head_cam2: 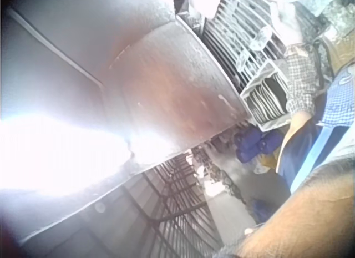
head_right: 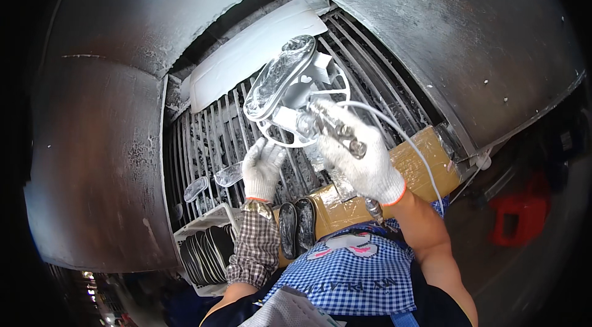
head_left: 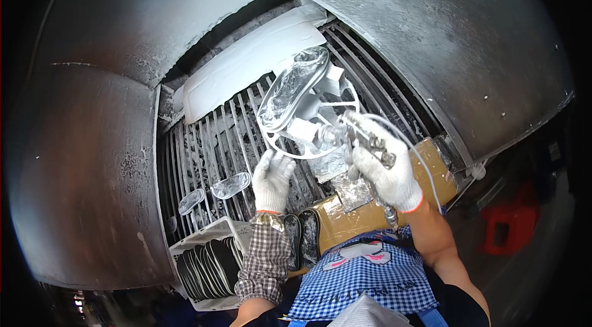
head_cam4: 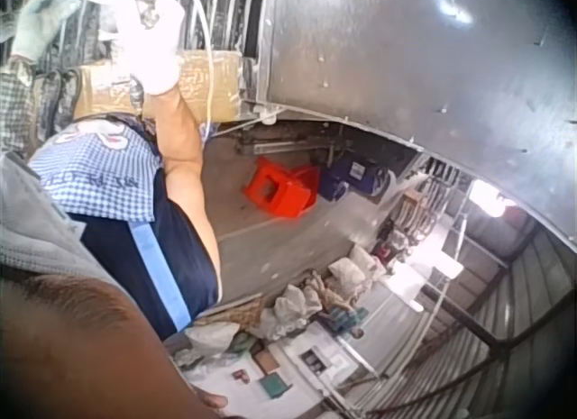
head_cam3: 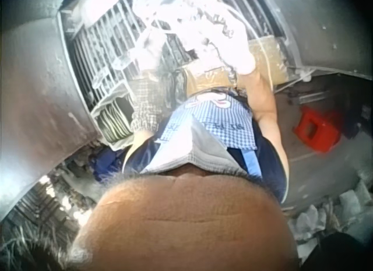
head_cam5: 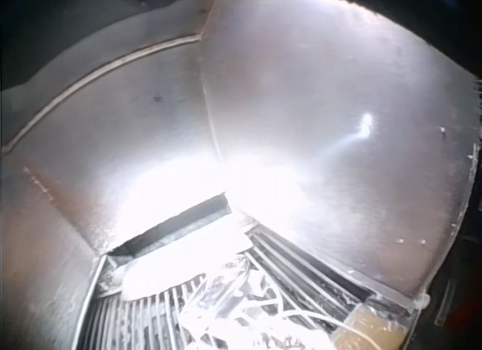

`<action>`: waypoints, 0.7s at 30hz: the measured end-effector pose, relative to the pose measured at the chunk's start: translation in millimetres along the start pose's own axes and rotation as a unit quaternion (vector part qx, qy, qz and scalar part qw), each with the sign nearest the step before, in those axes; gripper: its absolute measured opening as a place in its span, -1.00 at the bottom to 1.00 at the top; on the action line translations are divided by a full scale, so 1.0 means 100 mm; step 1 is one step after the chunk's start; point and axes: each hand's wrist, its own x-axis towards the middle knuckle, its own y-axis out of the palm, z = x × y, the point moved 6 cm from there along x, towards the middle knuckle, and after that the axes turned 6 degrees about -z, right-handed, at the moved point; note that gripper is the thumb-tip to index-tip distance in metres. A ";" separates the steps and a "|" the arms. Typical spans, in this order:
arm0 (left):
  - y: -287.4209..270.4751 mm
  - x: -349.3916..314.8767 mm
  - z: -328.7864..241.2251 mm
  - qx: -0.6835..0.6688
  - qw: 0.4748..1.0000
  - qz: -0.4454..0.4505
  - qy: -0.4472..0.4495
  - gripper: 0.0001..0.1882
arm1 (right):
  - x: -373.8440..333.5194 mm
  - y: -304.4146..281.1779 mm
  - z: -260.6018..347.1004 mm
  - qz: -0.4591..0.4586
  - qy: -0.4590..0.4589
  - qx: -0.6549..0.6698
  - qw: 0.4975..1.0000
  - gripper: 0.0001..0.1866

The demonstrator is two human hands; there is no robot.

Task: The person uses a spray gun to apply a white coating to black plates. They pick up a plate from a white basket, place it on a rotating stand, and spray it while rotating the stand. After coating, the plate is placed back into the basket. The process is repeated for multiple plates.

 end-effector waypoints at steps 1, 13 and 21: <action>-0.02 -0.03 0.06 -0.005 1.000 0.008 -0.009 -0.53 | -0.05 0.06 0.07 0.023 0.048 0.009 0.999 -0.39; 0.25 -0.37 0.45 -0.039 0.992 0.062 -0.099 -0.41 | 0.08 0.10 -0.05 -0.019 -0.025 -0.034 0.999 -0.41; 0.39 -0.46 0.37 -0.039 0.992 0.071 -0.093 -0.35 | 0.11 -0.06 -0.13 -0.078 -0.037 -0.028 0.996 -0.42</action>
